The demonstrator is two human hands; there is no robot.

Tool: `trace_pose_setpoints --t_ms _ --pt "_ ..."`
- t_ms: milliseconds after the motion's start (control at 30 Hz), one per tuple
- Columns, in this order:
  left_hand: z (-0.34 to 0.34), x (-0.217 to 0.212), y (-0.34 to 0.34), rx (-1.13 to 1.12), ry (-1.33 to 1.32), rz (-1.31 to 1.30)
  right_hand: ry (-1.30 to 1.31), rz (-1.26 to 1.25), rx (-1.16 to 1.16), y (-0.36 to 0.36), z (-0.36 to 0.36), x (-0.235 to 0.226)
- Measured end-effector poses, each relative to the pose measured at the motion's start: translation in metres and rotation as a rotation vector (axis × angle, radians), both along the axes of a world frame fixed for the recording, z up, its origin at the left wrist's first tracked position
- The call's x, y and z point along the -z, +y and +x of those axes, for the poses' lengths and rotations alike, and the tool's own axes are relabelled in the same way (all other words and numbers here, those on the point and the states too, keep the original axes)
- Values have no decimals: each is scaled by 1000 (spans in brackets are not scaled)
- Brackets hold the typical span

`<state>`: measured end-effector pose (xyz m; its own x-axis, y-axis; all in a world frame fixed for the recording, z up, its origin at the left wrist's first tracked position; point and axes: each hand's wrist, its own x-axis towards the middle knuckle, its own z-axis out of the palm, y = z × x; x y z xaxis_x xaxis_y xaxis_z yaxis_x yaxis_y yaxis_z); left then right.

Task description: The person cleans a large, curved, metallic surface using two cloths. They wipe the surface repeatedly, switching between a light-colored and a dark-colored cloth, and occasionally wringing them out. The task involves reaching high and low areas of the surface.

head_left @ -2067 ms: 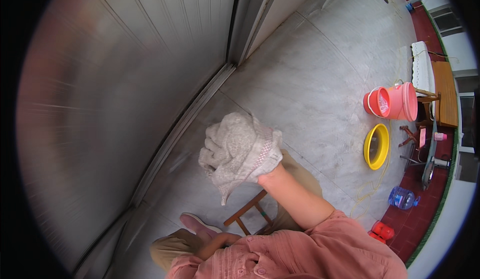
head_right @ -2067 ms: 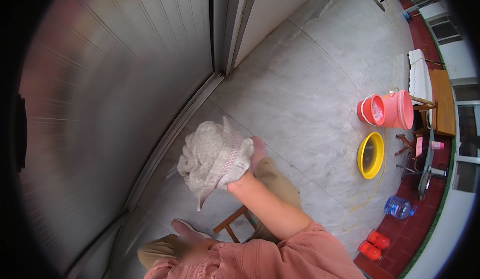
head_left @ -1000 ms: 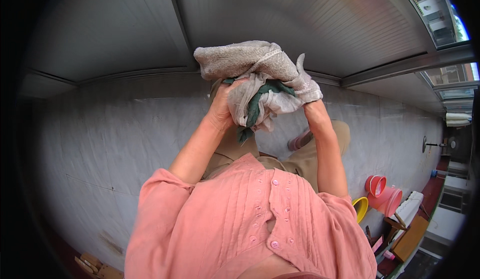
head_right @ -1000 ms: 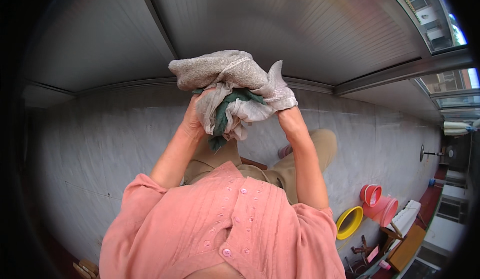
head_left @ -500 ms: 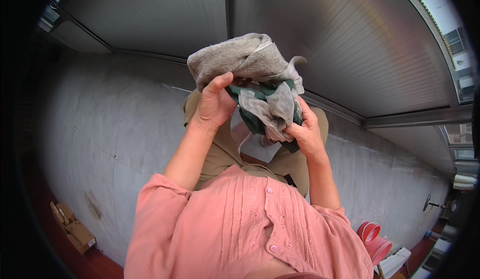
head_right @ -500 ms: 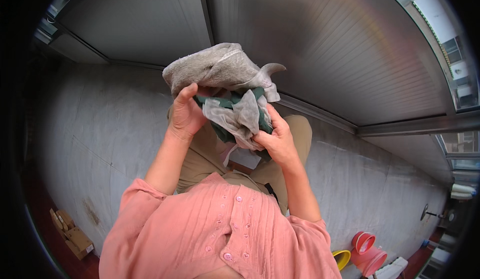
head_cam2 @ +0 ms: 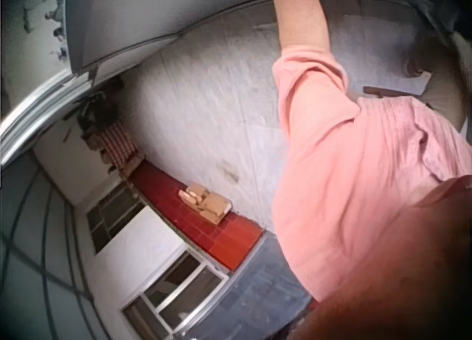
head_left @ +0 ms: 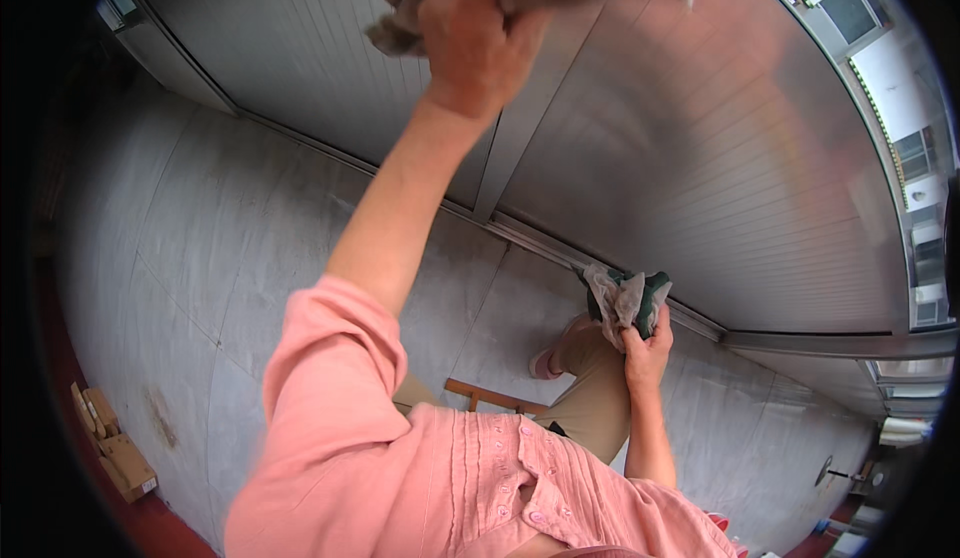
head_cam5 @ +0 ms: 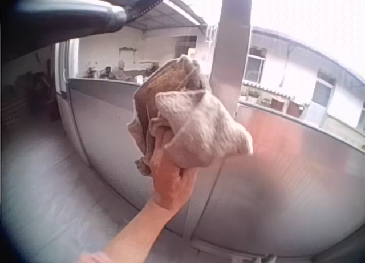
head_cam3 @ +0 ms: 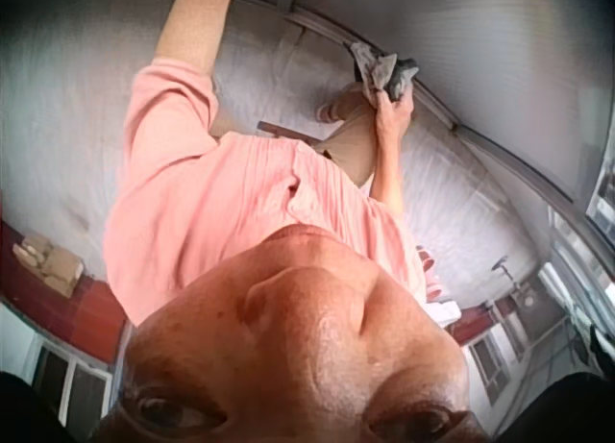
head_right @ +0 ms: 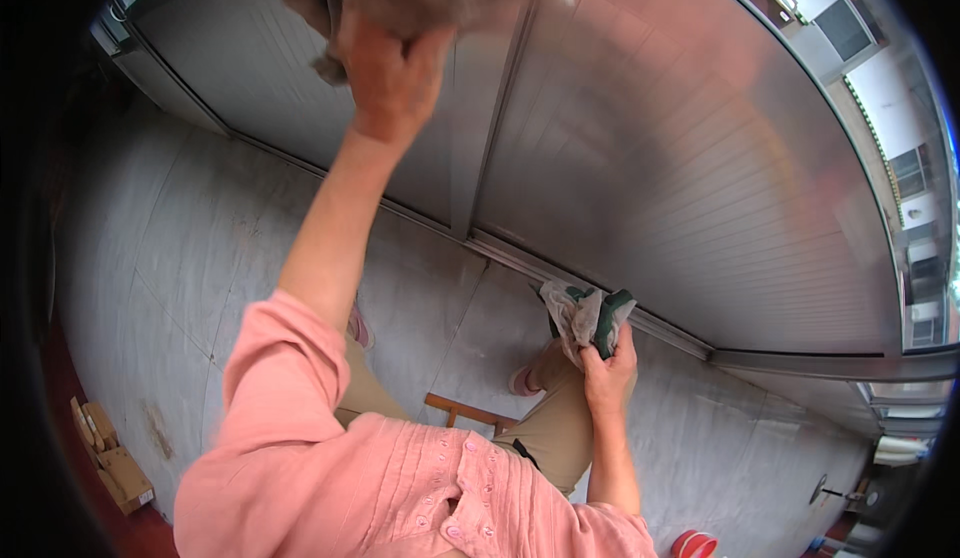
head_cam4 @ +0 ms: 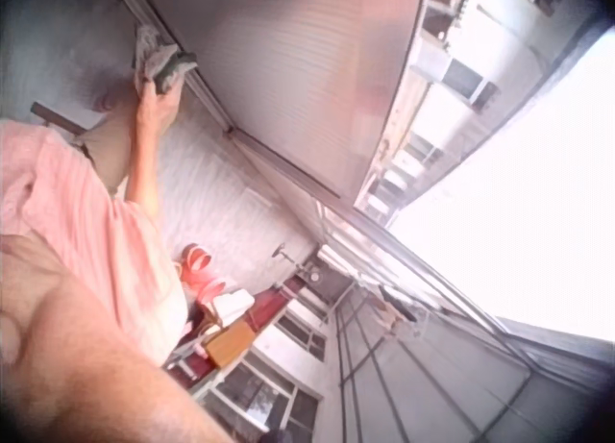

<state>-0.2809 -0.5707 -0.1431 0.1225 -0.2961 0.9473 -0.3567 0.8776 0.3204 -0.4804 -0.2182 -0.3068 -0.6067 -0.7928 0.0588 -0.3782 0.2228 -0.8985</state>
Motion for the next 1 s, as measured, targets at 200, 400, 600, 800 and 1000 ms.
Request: trace_pose_setpoints --t_ms 200,400,600,800,1000 --pt "27 149 5 145 -161 286 199 30 137 -4 -4 22" --pt "10 43 -60 235 17 413 276 52 231 18 13 23" --pt "11 120 -33 87 -83 170 40 90 179 40 20 12" --pt "77 120 -28 257 -239 544 -897 -245 125 -3 49 3" --pt "79 115 14 608 276 797 -1115 -83 36 -18 72 44"
